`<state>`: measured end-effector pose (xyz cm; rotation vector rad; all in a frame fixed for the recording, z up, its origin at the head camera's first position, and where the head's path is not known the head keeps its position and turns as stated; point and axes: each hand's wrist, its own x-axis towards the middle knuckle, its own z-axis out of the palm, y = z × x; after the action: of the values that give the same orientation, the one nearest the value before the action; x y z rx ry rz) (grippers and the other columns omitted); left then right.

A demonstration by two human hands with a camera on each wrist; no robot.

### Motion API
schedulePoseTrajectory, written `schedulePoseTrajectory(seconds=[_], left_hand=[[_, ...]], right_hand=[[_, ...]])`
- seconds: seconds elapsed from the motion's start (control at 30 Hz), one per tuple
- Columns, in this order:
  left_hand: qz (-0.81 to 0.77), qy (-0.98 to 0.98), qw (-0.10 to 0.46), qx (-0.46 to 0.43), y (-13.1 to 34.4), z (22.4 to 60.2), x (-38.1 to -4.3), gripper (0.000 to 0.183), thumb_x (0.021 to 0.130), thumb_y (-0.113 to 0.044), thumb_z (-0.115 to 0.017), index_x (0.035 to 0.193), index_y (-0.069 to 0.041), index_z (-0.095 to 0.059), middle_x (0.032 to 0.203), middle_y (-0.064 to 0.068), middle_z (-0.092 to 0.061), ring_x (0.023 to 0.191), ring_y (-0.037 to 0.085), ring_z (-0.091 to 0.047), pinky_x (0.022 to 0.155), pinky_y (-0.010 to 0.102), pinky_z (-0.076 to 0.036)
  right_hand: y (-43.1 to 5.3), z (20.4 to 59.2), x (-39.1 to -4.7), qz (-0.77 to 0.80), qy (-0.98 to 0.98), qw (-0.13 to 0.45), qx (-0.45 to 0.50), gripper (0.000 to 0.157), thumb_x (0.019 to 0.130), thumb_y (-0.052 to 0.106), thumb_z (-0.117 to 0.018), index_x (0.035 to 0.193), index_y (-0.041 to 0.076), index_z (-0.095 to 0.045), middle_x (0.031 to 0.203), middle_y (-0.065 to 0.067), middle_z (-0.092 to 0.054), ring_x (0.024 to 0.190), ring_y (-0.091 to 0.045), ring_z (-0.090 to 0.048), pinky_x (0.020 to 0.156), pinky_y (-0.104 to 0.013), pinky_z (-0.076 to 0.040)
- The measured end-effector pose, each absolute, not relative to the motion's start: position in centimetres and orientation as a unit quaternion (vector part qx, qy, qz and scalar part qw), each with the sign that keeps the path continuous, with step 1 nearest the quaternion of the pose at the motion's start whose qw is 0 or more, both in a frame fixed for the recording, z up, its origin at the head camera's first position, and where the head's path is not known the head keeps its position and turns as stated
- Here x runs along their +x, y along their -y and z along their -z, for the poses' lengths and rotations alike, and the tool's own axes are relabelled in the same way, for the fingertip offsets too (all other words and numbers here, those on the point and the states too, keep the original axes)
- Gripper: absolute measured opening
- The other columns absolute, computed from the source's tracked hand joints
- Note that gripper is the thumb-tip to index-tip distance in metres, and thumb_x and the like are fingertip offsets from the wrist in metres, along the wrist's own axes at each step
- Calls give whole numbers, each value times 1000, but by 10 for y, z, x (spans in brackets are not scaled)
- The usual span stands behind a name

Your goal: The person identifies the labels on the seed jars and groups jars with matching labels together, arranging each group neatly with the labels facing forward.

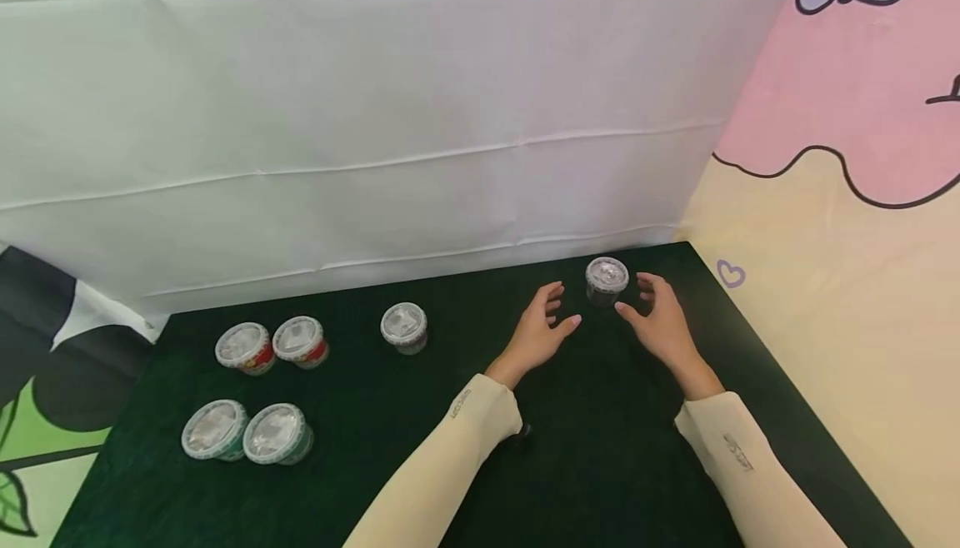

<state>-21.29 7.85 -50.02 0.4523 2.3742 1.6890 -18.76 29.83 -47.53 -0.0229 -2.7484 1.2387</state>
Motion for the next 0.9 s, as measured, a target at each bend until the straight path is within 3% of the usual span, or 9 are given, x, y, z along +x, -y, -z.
schedulePoseTrajectory(seconds=[0.63, 0.9], left_hand=[[-553, -809, 131, 154, -109, 498, -231, 69, 107, -26, -64, 165, -14, -29, 169, 7, -36, 151, 26, -43, 121, 41, -41], [-560, -799, 155, 155, -117, 506, -243, 61, 113, -20, -49, 168, -12, -23, 172, 8, -32, 153, 28, -41, 123, 44, -38]], right_hand=[[-300, 483, -211, -411, 911, 32, -31, 71, 108, 20, -62, 161, -9, -24, 162, -37, -31, 143, -57, -40, 115, -70, -37], [-304, 487, -222, -405, 914, 18, -27, 70, 108, 19, -61, 161, -10, -24, 158, -40, -34, 141, -59, -41, 114, -69, -39]])
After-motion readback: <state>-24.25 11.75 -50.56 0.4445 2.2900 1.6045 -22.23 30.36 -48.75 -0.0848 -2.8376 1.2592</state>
